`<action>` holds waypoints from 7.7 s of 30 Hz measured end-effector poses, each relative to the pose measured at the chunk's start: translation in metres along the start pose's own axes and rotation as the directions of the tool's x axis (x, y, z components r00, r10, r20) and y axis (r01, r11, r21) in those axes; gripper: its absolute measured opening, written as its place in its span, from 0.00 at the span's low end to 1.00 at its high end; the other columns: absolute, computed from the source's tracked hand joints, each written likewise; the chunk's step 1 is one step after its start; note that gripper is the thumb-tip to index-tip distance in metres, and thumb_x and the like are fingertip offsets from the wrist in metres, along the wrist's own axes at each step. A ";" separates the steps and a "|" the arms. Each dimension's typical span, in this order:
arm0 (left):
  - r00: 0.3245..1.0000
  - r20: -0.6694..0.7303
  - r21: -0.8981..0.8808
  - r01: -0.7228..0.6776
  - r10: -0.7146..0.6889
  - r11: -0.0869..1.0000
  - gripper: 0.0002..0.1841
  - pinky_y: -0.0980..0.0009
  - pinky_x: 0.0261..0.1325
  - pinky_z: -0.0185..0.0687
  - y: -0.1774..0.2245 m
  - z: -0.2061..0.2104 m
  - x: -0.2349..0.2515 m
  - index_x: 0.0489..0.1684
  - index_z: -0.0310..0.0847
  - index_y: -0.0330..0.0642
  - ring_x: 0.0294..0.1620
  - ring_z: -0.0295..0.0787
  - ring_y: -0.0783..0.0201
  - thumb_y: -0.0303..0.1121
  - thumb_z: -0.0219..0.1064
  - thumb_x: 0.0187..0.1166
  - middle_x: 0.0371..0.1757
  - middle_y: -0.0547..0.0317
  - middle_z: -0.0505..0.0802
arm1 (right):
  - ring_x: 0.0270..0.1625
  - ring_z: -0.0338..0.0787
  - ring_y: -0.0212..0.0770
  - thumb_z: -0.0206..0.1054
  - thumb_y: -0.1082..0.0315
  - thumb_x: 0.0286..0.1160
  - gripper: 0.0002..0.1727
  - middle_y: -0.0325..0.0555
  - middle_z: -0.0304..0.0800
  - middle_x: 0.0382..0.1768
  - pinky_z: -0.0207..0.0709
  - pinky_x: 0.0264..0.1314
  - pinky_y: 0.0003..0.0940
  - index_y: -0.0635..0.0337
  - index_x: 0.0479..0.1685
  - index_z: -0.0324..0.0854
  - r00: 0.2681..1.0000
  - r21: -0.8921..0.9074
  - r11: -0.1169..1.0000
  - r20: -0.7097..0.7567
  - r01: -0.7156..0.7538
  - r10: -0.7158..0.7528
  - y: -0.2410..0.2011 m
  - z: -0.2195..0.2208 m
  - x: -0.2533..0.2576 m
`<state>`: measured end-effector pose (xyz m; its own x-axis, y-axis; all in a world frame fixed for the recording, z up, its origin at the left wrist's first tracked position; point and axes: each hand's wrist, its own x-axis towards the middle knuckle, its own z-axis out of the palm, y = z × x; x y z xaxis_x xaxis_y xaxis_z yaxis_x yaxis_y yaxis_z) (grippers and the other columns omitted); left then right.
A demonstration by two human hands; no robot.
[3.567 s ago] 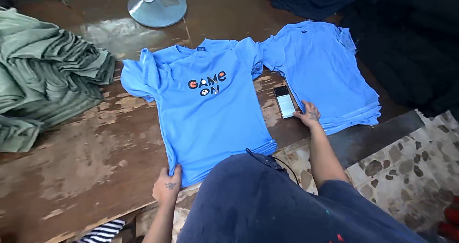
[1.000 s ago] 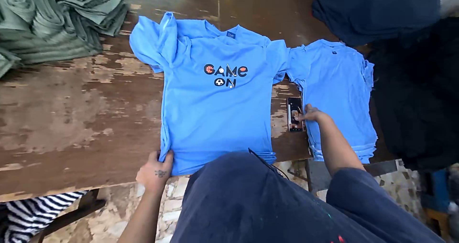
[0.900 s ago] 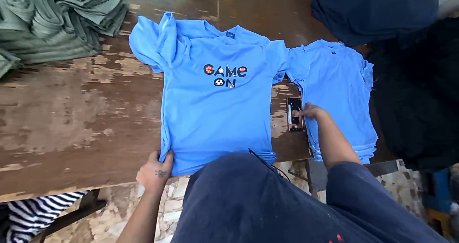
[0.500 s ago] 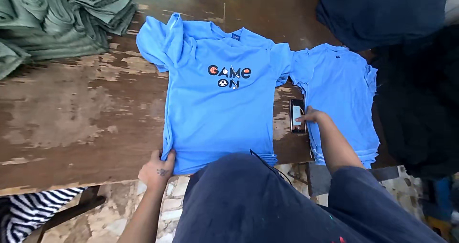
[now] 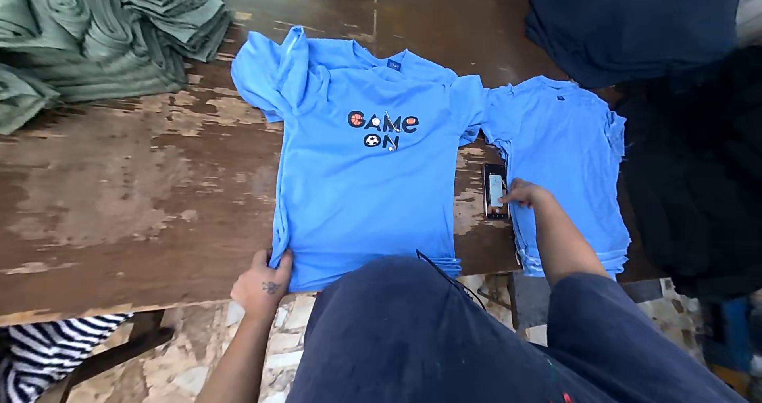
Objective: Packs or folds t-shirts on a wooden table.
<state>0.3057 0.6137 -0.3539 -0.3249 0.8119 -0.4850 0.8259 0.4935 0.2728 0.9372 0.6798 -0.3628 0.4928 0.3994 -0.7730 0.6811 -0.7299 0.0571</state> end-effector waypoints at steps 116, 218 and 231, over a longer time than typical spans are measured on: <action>1.000 0.008 0.042 -0.023 0.023 0.999 0.26 0.24 0.52 0.72 0.009 0.000 0.005 0.59 0.84 0.33 0.54 0.88 0.24 0.50 0.60 0.82 0.46 0.26 0.92 | 0.80 0.73 0.72 0.54 0.28 0.79 0.49 0.74 0.72 0.77 0.65 0.77 0.72 0.64 0.83 0.65 0.954 0.189 0.982 -0.289 -0.020 0.075 -0.006 0.005 -0.018; 0.999 0.029 0.031 -0.031 0.030 0.999 0.27 0.27 0.58 0.74 0.003 -0.011 -0.006 0.66 0.82 0.39 0.61 0.87 0.27 0.54 0.58 0.84 0.55 0.29 0.92 | 0.77 0.76 0.68 0.61 0.50 0.88 0.30 0.72 0.79 0.72 0.65 0.79 0.67 0.65 0.78 0.72 0.880 0.533 0.787 -0.475 0.310 -0.025 0.010 0.022 -0.066; 0.941 0.264 -0.032 -0.208 0.209 0.978 0.28 0.30 0.73 0.70 -0.010 -0.024 -0.004 0.82 0.68 0.37 0.71 0.82 0.30 0.43 0.62 0.88 0.67 0.27 0.86 | 0.74 0.80 0.60 0.63 0.46 0.84 0.35 0.66 0.81 0.70 0.67 0.81 0.57 0.67 0.78 0.72 0.922 0.451 0.804 -0.166 0.387 -0.350 -0.032 0.187 -0.202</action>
<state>0.2875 0.6132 -0.3351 -0.0113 0.7853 -0.6190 0.8605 0.3230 0.3940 0.7145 0.5187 -0.3261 0.3057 0.7158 -0.6278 0.4940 -0.6830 -0.5381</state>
